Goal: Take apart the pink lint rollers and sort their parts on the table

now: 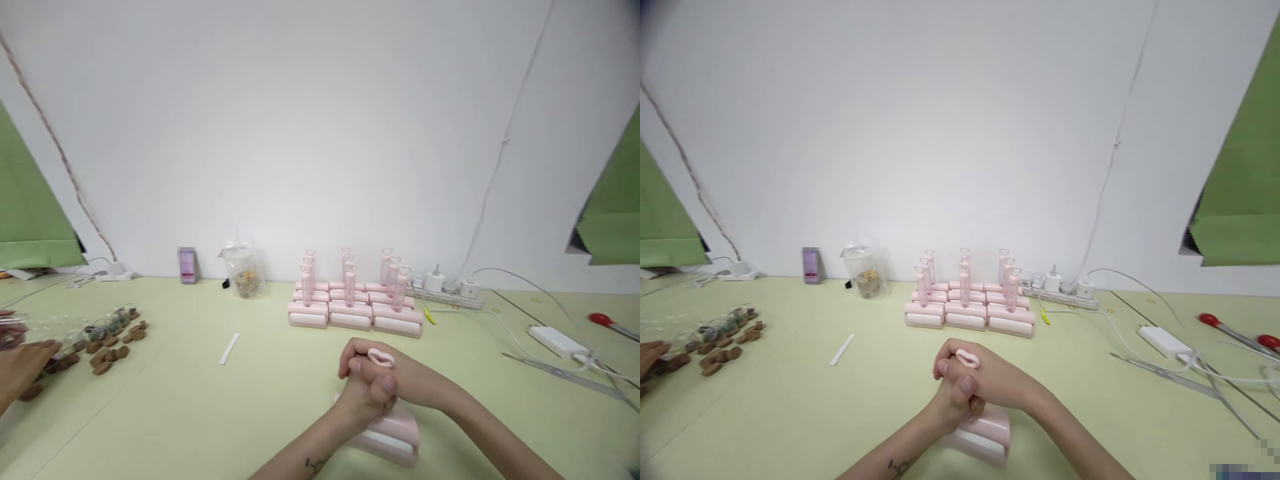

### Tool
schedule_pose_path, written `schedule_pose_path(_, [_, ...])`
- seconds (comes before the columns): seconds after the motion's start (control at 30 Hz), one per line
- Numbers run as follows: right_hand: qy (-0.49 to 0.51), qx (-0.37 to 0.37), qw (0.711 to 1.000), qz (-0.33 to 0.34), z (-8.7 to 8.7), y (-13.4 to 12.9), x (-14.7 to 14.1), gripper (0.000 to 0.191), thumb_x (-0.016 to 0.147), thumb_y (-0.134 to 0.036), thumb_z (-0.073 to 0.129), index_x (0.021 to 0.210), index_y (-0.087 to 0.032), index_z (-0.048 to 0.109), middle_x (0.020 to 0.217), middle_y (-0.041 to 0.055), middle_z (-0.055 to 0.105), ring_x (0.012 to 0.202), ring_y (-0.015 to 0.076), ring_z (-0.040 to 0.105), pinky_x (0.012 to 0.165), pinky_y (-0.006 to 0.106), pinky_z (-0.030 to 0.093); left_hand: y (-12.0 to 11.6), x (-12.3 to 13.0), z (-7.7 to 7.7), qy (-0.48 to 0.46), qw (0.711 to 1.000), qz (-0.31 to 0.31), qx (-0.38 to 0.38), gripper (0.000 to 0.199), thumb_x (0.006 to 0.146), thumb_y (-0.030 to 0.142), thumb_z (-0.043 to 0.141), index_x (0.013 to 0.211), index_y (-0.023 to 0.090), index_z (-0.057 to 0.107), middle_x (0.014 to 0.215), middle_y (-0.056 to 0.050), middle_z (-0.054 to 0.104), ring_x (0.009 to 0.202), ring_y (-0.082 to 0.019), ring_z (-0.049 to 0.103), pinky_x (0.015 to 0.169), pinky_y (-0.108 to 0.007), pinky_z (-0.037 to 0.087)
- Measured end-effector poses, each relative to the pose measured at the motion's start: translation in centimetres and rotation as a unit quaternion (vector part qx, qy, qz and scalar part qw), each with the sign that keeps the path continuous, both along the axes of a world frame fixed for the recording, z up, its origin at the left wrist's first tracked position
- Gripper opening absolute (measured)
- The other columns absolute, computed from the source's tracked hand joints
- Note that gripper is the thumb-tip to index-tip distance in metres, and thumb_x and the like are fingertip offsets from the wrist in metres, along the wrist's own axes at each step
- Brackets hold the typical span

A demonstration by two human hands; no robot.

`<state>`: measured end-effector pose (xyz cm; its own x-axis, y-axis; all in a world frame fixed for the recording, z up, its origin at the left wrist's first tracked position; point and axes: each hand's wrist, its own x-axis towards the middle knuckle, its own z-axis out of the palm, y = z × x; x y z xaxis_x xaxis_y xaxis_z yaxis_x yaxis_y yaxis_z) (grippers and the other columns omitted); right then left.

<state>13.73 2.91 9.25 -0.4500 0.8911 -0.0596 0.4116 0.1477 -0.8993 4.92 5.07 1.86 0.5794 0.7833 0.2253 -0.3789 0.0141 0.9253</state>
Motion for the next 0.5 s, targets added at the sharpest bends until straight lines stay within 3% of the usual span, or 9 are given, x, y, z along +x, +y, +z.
schedule_pose_path(0.1, [0.004, 0.087, 0.996, -0.024, 0.0, -0.1, 0.8, 0.016, 0.078, -0.038, 0.048, 0.076, -0.022, 0.051, 0.089, 0.0018, 0.058, 0.081, 0.0173, 0.054, 0.063, 0.025, 0.046, 0.1, 0.3, 0.1, -0.011, 1.000, 0.004, 0.019, 0.060, 0.044, 0.071, 0.061, 0.054, 0.020, 0.031, 0.038, 0.010, 0.027, 0.033, -0.001, 0.022, 0.034, -0.018, 0.015])
schedule_pose_path(0.2, [-0.049, 0.150, 0.987, -0.008, 0.6, -0.4, 2.2, 0.014, 0.079, -0.037, 0.050, 0.078, -0.024, 0.054, 0.094, 0.0027, 0.058, 0.088, 0.0198, 0.053, 0.072, 0.028, 0.045, 0.5, 0.7, 0.1, -0.011, 1.000, -0.008, 0.023, 0.064, 0.039, 0.073, 0.061, 0.053, 0.021, 0.028, 0.034, 0.012, 0.026, 0.027, 0.000, 0.021, 0.028, -0.016, 0.016])
schedule_pose_path(0.37, [-0.097, 0.179, 0.979, 0.029, 1.9, -1.1, 3.2, 0.031, 0.086, -0.038, 0.036, 0.074, -0.023, 0.061, 0.084, 0.0036, 0.061, 0.080, 0.0201, 0.055, 0.072, 0.029, 0.043, 0.9, 0.9, -0.4, -0.012, 0.999, -0.022, 0.021, 0.063, 0.044, 0.078, 0.052, 0.039, 0.019, 0.033, 0.026, 0.008, 0.027, 0.020, -0.002, 0.024, 0.022, -0.018, 0.016])
schedule_pose_path(0.5, [-0.096, 0.197, 0.976, 0.008, 2.2, -1.6, 2.4, 0.034, 0.086, -0.037, 0.037, 0.069, -0.022, 0.063, 0.081, 0.0023, 0.061, 0.076, 0.0178, 0.056, 0.068, 0.027, 0.043, 0.9, 0.8, -0.7, -0.026, 0.999, -0.016, 0.026, 0.063, 0.050, 0.077, 0.050, 0.035, 0.019, 0.032, 0.025, 0.008, 0.024, 0.020, -0.002, 0.022, 0.023, -0.018, 0.013])
